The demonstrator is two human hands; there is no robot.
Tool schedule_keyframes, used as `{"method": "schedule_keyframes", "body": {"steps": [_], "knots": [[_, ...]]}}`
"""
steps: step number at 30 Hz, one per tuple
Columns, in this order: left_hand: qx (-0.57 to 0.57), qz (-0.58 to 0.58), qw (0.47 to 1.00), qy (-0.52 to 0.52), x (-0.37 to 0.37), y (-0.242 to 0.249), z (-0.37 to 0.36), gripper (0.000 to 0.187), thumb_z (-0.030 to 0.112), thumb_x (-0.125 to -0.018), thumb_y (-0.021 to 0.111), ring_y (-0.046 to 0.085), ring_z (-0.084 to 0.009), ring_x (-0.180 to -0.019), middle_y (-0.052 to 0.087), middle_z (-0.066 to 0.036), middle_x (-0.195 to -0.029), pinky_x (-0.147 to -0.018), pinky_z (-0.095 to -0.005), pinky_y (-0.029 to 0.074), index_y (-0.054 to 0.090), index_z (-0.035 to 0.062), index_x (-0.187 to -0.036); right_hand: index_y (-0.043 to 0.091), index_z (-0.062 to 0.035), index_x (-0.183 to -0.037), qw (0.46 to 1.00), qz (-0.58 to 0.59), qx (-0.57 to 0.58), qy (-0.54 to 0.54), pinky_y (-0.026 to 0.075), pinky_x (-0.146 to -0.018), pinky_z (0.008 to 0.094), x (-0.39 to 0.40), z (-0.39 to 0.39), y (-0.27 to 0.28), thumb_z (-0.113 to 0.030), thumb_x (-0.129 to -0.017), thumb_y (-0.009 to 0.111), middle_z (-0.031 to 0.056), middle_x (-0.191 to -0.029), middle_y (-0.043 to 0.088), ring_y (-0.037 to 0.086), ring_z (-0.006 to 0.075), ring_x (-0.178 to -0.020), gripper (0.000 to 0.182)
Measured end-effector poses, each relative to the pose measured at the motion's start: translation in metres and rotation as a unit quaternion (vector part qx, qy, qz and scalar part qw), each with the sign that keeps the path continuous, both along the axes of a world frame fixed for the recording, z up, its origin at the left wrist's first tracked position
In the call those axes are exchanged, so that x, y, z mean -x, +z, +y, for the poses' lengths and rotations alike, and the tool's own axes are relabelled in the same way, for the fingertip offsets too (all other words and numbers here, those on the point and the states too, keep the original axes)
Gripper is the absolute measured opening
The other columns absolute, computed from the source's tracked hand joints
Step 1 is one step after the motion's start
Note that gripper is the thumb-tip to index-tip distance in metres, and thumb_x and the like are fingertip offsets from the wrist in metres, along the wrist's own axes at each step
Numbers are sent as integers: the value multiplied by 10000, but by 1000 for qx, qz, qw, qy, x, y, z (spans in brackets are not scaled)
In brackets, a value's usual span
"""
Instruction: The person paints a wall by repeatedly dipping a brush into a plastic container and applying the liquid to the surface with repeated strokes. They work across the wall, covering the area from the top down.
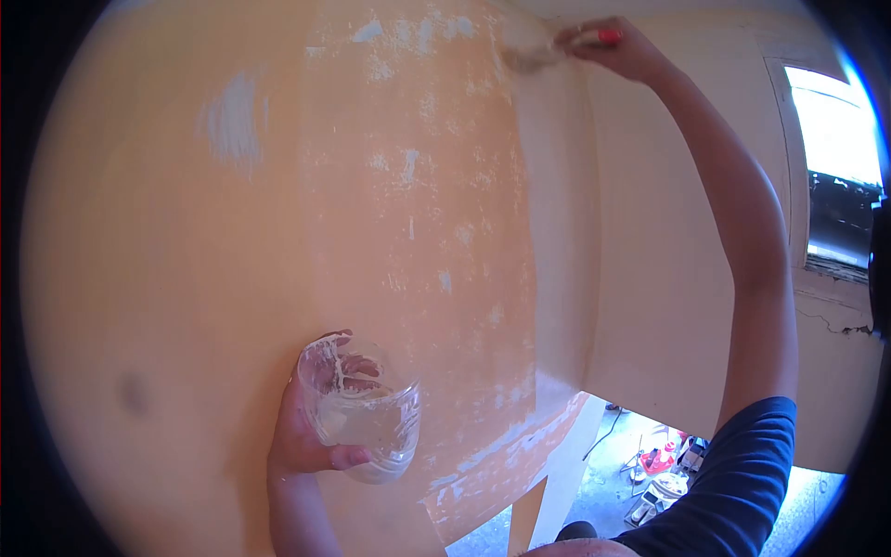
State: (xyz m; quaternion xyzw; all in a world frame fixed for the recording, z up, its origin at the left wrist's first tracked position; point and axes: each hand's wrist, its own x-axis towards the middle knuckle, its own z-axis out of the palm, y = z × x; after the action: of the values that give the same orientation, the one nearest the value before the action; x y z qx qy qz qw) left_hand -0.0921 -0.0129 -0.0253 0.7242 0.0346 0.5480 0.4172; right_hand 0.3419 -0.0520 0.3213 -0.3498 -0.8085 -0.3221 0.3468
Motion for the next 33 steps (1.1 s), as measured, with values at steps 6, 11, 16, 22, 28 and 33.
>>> {"method": "schedule_keyframes", "body": {"steps": [6,11,16,22,28,33], "knots": [[0,18,1000,7,3,2,-2,1123,262,-465,909,528,-256,-1113,526,-151,-1152,-936,-395,451,297,-14,-1365,661,1,-953,965,147,-178,-121,548,-683,353,38,-12,22,-201,-848,640,120,-865,696,660,185,-742,228],[-9,26,1000,6,4,2,-2,1098,263,-476,905,527,-258,-1117,512,-144,-1171,-935,-398,449,312,-17,-1356,675,-56,-1041,973,10,-227,-40,480,-843,276,10,28,5,-194,-865,641,70,-1002,691,636,143,-905,226],[-29,38,999,11,5,1,-1,1085,252,-475,907,523,-257,-1118,493,-133,-1188,-944,-401,442,324,-18,-1349,676,-79,-1053,985,46,-167,-1,484,-838,281,1,13,-27,-188,-862,641,65,-1008,691,644,162,-902,223],[-11,34,999,4,2,1,-3,1092,250,-467,909,520,-256,-1119,500,-129,-1179,-946,-406,437,324,-19,-1349,671,-77,-1056,970,85,-229,-14,485,-839,285,4,29,16,-182,-853,650,57,-1014,691,645,172,-907,229],[-41,46,998,15,6,1,-2,1099,248,-467,911,523,-255,-1121,513,-133,-1174,-948,-402,434,319,-22,-1353,669,-94,-1074,976,48,-213,-19,485,-841,291,1,37,-33,-202,-858,652,54,-1022,689,646,182,-915,242],[-42,56,997,31,3,2,-3,1114,267,-459,916,530,-257,-1115,529,-142,-1156,-946,-404,436,318,-25,-1352,667,-84,-1080,976,28,-216,11,484,-843,300,-5,16,-1,-205,-860,655,53,-1030,687,645,193,-935,252]]}}
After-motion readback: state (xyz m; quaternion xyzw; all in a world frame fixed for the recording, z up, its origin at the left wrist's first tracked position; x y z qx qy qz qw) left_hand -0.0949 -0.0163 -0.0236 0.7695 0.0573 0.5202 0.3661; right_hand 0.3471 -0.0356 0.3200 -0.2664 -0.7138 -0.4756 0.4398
